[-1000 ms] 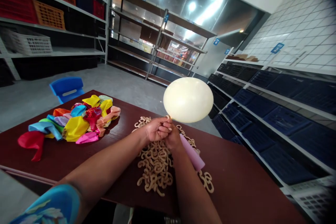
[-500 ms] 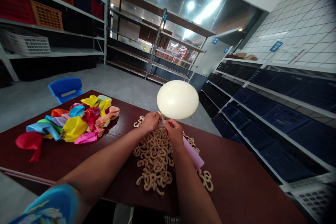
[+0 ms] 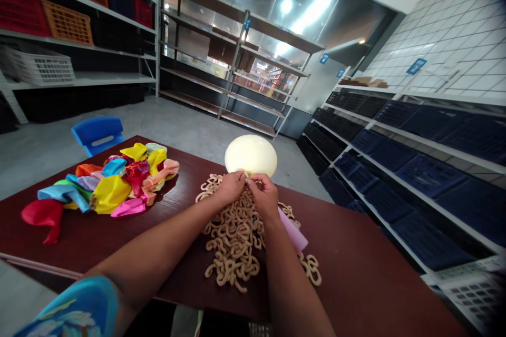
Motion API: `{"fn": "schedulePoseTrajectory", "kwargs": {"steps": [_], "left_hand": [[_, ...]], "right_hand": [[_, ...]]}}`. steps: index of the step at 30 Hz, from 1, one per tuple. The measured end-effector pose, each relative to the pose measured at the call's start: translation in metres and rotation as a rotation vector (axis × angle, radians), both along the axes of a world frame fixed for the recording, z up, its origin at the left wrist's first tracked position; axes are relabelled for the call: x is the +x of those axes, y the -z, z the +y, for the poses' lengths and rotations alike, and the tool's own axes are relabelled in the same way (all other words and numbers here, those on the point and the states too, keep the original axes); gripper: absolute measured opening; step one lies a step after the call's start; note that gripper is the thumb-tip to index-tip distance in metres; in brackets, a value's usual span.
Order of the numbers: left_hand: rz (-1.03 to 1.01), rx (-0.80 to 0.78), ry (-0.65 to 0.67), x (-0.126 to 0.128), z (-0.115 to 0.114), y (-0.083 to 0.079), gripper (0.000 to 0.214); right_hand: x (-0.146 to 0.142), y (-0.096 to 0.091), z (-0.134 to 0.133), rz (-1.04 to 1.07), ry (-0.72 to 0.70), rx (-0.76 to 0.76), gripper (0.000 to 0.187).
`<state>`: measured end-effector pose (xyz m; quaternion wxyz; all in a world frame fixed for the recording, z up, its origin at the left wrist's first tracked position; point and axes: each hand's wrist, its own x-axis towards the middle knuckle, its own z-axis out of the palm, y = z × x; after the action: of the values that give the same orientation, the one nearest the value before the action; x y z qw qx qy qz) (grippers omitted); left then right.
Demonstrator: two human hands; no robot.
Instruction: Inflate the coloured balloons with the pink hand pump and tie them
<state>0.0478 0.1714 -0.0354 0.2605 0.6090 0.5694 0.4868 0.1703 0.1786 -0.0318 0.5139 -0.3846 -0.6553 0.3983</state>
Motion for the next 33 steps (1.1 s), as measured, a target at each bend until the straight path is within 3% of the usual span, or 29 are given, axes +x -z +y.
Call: {"fn": "schedulePoseTrajectory", "kwargs": {"steps": [3,8,11,16,20,24,27,33], "left_hand": [[0.047,0.051,0.003,0.002,-0.004,-0.001,0.028],[0.147,0.083,-0.019,0.003,-0.005,0.000,0.025],[0.139,0.079,0.019,0.005,-0.006,-0.001,0.027],[-0.046,0.041,0.122,0.008,-0.010,-0.006,0.035],[-0.077,0.054,0.203,0.006,-0.010,-0.007,0.036],[-0.059,0.037,0.145,0.003,-0.007,-0.007,0.032],[-0.053,0.020,0.112,0.002,-0.006,-0.007,0.032],[-0.167,-0.006,0.179,0.004,-0.001,0.000,0.037]], "right_hand": [[0.001,0.001,0.001,0.067,0.007,-0.116,0.024],[0.003,0.001,0.002,-0.013,-0.059,-0.143,0.022],[0.001,0.005,0.003,-0.064,0.045,-0.058,0.024],[-0.003,0.015,0.006,-0.089,0.277,0.101,0.029],[-0.003,0.013,0.004,-0.107,0.358,0.177,0.027],[-0.001,0.005,-0.001,-0.093,0.207,0.207,0.024],[0.002,0.001,-0.001,-0.037,0.079,0.112,0.025],[0.004,0.006,0.006,0.114,-0.005,-0.053,0.028]]}}
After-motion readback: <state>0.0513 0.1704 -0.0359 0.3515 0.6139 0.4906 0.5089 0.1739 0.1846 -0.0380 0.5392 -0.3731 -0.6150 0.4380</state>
